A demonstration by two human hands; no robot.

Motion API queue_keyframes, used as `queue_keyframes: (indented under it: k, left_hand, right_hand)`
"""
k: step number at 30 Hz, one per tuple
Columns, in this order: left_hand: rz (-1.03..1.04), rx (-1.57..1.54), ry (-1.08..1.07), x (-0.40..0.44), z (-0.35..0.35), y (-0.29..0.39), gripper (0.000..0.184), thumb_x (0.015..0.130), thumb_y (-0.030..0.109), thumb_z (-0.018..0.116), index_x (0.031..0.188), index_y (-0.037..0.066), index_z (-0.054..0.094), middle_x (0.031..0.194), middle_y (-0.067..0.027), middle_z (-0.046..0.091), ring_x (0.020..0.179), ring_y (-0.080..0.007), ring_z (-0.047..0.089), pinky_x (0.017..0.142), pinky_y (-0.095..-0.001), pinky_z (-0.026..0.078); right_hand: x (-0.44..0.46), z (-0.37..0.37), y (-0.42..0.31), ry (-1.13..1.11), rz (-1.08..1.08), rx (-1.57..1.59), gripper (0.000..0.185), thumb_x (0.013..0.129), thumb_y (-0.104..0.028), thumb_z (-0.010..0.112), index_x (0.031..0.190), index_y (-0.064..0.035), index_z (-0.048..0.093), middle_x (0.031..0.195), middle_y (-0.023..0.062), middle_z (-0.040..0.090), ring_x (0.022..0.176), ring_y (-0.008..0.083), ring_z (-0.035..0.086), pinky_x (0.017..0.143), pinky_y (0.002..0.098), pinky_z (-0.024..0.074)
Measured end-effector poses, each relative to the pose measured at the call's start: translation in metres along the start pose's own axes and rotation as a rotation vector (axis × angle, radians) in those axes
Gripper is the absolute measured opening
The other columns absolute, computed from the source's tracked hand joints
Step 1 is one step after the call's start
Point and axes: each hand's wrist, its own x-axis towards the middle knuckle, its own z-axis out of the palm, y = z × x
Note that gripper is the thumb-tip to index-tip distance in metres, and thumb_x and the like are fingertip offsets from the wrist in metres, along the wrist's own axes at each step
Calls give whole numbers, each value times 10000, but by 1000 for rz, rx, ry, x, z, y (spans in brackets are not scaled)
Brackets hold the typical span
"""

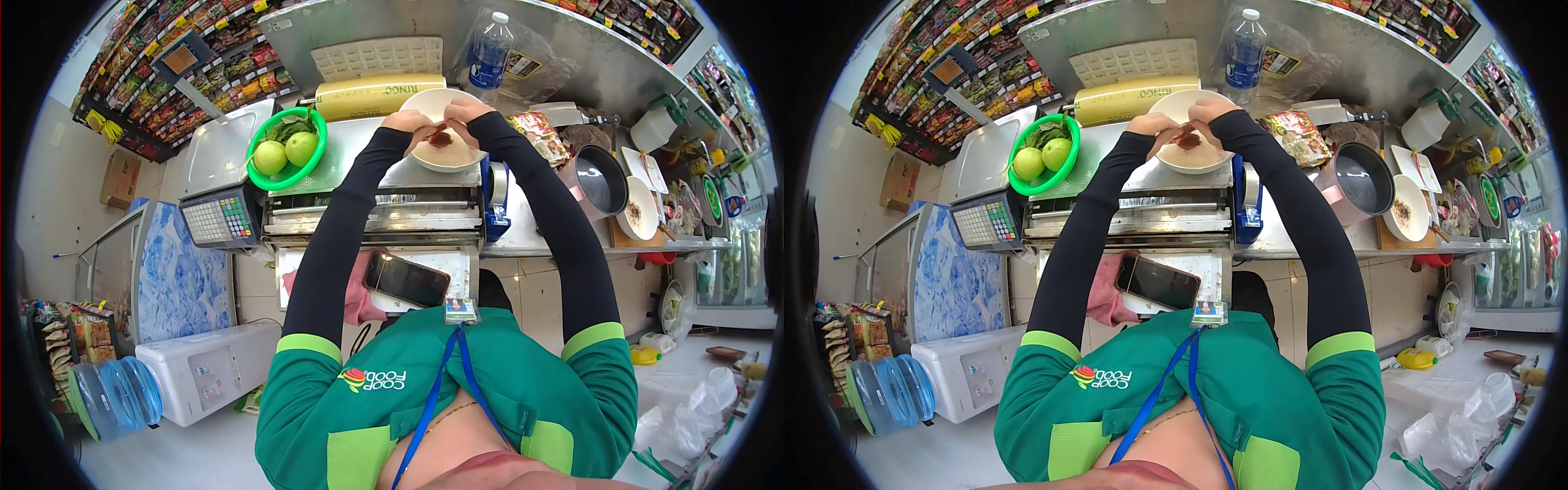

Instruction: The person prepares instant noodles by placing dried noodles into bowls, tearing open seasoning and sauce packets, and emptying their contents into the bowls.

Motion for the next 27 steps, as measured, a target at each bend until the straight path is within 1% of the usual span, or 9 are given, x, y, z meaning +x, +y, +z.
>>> queue_keyframes:
  k: [2,5,8,11,14,17,22,25,27]
  left_hand:
    - [66,111,-8,1,8,-13,90,787,138,619,786,49,624,729,-126,603,686,-276,599,637,-334,482]
    - [25,57,94,0,2,1,85,782,139,624,784,54,625,740,-120,604,690,-273,595,636,-336,480]
    - [-47,-30,11,0,-7,6,85,793,137,621,784,53,624,742,-126,604,704,-281,593,651,-343,482]
    - [-56,-90,-19,-1,-6,4,81,798,136,631,818,58,634,755,-126,611,722,-276,597,655,-343,483]
    - [36,-18,41,1,1,2,94,800,140,640,859,67,648,766,-118,619,729,-273,602,656,-338,485]
    - [49,7,69,-1,6,-2,111,799,149,644,882,75,657,773,-115,623,736,-276,602,664,-339,486]
    - [41,-4,78,-3,2,-1,106,787,153,661,853,71,650,763,-116,619,732,-275,602,666,-344,484]
    - [-11,10,56,-1,-3,3,108,777,154,671,817,63,630,730,-114,604,722,-276,598,660,-348,483]
    - [-22,1,41,0,-3,4,112,775,152,672,795,57,615,716,-112,595,716,-280,594,657,-350,481]
  right_hand:
    - [-1,5,3,1,14,-24,48,755,-99,588,765,-61,561,755,111,570,760,318,556,669,394,444]
    - [-1,7,3,31,-19,-12,57,751,-103,599,765,-63,560,762,107,573,758,320,555,666,394,445]
    - [-1,5,-1,57,-34,42,58,754,-107,600,768,-63,566,758,103,573,757,322,558,661,393,448]
    - [0,6,0,46,-41,57,63,752,-110,604,761,-62,565,746,100,570,753,320,562,656,394,450]
    - [-1,9,1,28,-15,33,70,755,-113,603,749,-61,557,737,102,566,746,318,564,651,395,450]
    - [-3,11,4,26,-1,6,74,761,-117,601,747,-60,556,738,109,565,739,318,565,649,392,450]
    - [-5,3,0,22,60,20,62,759,-109,597,756,-57,562,739,120,565,728,323,565,641,388,452]
    - [-3,3,1,66,-10,66,45,755,-93,592,758,-58,563,743,120,572,728,324,568,641,390,454]
    - [-3,4,0,66,3,58,34,755,-86,588,761,-58,569,750,120,578,735,324,571,645,391,455]
